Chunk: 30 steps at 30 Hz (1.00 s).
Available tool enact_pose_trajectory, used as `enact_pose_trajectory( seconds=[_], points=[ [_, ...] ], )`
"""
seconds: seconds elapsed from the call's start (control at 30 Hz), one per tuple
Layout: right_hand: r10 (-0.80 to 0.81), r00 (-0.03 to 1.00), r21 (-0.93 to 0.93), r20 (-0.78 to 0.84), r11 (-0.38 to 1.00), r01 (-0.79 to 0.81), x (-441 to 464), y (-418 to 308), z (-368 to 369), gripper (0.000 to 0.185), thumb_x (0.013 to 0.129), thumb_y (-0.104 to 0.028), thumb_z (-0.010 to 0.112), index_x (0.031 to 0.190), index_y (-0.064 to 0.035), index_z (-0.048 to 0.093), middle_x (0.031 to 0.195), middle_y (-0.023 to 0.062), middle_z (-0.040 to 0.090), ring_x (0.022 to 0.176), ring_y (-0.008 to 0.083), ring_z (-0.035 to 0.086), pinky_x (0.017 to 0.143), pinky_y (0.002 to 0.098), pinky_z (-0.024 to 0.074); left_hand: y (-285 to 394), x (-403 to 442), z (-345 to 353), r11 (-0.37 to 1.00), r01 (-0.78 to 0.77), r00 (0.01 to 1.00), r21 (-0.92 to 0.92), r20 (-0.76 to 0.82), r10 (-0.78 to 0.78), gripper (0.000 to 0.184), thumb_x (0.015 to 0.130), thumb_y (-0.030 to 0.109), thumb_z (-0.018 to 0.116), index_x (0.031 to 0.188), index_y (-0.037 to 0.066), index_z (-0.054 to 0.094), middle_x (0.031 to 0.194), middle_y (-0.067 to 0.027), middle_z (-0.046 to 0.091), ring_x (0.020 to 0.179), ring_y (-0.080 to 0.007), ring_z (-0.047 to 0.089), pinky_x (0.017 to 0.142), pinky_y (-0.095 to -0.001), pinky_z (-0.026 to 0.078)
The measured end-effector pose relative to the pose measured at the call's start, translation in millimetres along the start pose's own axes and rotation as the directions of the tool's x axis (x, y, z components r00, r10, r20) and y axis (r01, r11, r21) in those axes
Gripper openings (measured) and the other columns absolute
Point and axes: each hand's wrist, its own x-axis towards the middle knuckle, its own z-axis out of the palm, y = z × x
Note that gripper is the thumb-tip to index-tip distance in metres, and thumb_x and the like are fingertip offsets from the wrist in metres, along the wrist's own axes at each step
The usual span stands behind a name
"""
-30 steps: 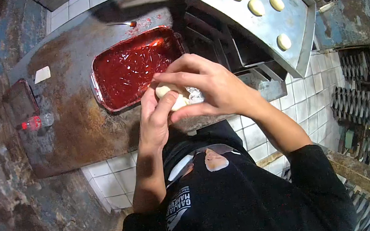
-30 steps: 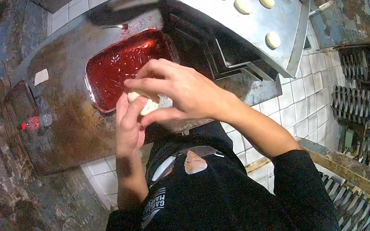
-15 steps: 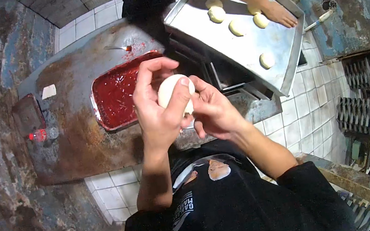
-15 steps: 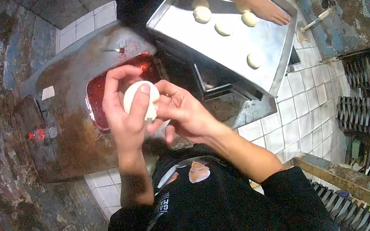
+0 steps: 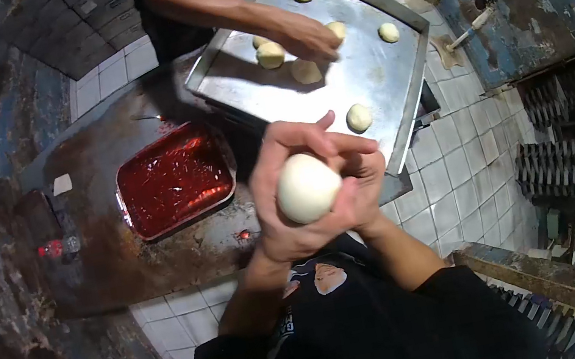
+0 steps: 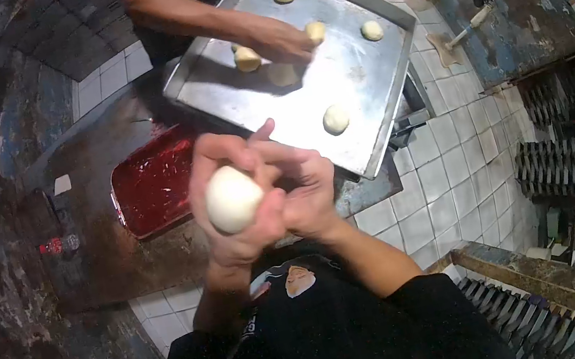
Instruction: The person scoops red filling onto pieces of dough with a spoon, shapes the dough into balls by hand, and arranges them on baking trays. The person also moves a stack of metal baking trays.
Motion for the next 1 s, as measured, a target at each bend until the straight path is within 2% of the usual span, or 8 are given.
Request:
enact_pose_trajectory(
  seconds=[0.13, 0.2, 0.27, 0.4, 0.5, 0.77, 0.93, 1.0],
  points=[
    [0.120, 0.993, 0.003, 0.012, 0.993, -0.120, 0.4, -6.7, -16.7, 0.034, 0.088, -0.007, 0.078, 0.119, 0.0049, 0.069, 0.114, 0.0134, 0.072, 0.108, 0.0177, 0.066, 0.093, 0.0336, 0.0523, -10.9, 7.5, 7.3, 0.987, -0.022, 1.000, 0.159, -0.013, 0.024, 0.053, 0.080, 0.001, 0.071, 0.121, 0.005, 0.037, 0.095, -0.0107, 0.070, 0.099, -0.0203, 0.073, 0.123, -0.0520, 0.028],
    [0.252, 0.850, -0.219, 0.463, 0.962, -0.166, 20.0, -32.1, -63.8, 0.032, 0.092, -0.002, 0.073, 0.123, 0.0048, 0.067, 0.117, 0.0173, 0.072, 0.112, 0.0207, 0.067, 0.096, 0.0340, 0.0517, -13.9, 8.9, 0.6, 1.000, 0.000, 0.996, 0.007, -0.089, 0.001, 0.051, 0.082, -0.007, 0.067, 0.120, 0.003, 0.035, 0.088, -0.0064, 0.063, 0.081, -0.0137, 0.068, 0.095, -0.0372, 0.051],
    [0.383, 0.791, -0.447, 0.477, 0.881, -0.156, 41.1, -64.8, -80.5, 0.030, 0.091, -0.002, 0.074, 0.118, 0.0067, 0.069, 0.115, 0.0189, 0.074, 0.100, 0.0222, 0.073, 0.085, 0.0323, 0.0559, -22.3, 5.3, -6.5, 0.994, 0.092, 0.974, 0.065, -0.212, -0.076, 0.051, 0.083, -0.012, 0.064, 0.122, 0.002, 0.034, 0.085, -0.0037, 0.056, 0.069, -0.0071, 0.056, 0.067, -0.0201, 0.048],
    [0.354, 0.899, -0.623, 0.258, 0.772, -0.125, 62.4, -72.0, -88.0, 0.042, 0.084, -0.014, 0.083, 0.122, -0.0032, 0.072, 0.118, 0.0119, 0.072, 0.106, 0.0226, 0.072, 0.090, 0.0350, 0.0586, -70.7, 13.8, -25.5, 0.691, 0.083, 0.992, 0.719, -0.123, 0.009, 0.065, 0.073, -0.009, 0.076, 0.127, 0.005, 0.043, 0.083, -0.0008, 0.057, 0.068, -0.0134, 0.063, 0.069, -0.0266, 0.051],
    [0.371, 0.875, -0.680, 0.310, 0.730, -0.069, 84.7, -62.0, -92.5, 0.057, 0.076, -0.019, 0.091, 0.128, -0.0089, 0.070, 0.122, 0.0052, 0.069, 0.111, 0.0171, 0.065, 0.086, 0.0330, 0.0563, -98.2, 27.4, -18.6, 0.810, 0.268, 0.960, 0.522, -0.074, -0.270, 0.062, 0.077, 0.005, 0.078, 0.128, 0.007, 0.044, 0.100, -0.0079, 0.064, 0.088, -0.0181, 0.068, 0.076, -0.0298, 0.053],
    [0.382, 0.916, -0.721, 0.122, 0.668, -0.183, 103.6, -48.3, -154.2, 0.039, 0.077, -0.013, 0.087, 0.113, -0.0021, 0.073, 0.104, 0.0084, 0.070, 0.097, 0.0175, 0.070, 0.082, 0.0324, 0.0599, -160.7, 59.8, 5.9, 0.787, 0.144, 0.973, 0.600, 0.060, -0.224, 0.064, 0.082, 0.013, 0.079, 0.132, 0.012, 0.039, 0.088, -0.0235, 0.073, 0.087, -0.0478, 0.071, 0.071, -0.0519, 0.057],
    [0.353, 0.936, -0.802, -0.010, 0.556, -0.218, 121.4, -30.6, -234.1, 0.038, 0.080, -0.011, 0.083, 0.116, -0.0044, 0.072, 0.111, 0.0096, 0.070, 0.095, 0.0216, 0.070, 0.085, 0.0352, 0.0597, -145.4, 73.4, 2.1, 0.554, 0.254, 0.894, 0.793, 0.025, -0.447, 0.098, 0.077, 0.027, 0.082, 0.155, 0.022, 0.023, 0.119, -0.0289, 0.066, 0.095, -0.0523, 0.067, 0.084, -0.0574, 0.054],
    [0.442, 0.893, -0.980, 0.087, 0.201, -0.004, 129.8, -16.4, -258.9, 0.047, 0.088, -0.021, 0.076, 0.129, -0.0006, 0.064, 0.128, 0.0163, 0.064, 0.111, 0.0327, 0.065, 0.099, 0.0427, 0.0547, -142.0, 71.1, -11.0, 0.542, 0.250, 0.934, 0.802, -0.052, -0.354, 0.091, 0.079, 0.022, 0.083, 0.152, 0.013, 0.029, 0.132, -0.0266, 0.061, 0.117, -0.0467, 0.064, 0.095, -0.0484, 0.053]
  ],
)
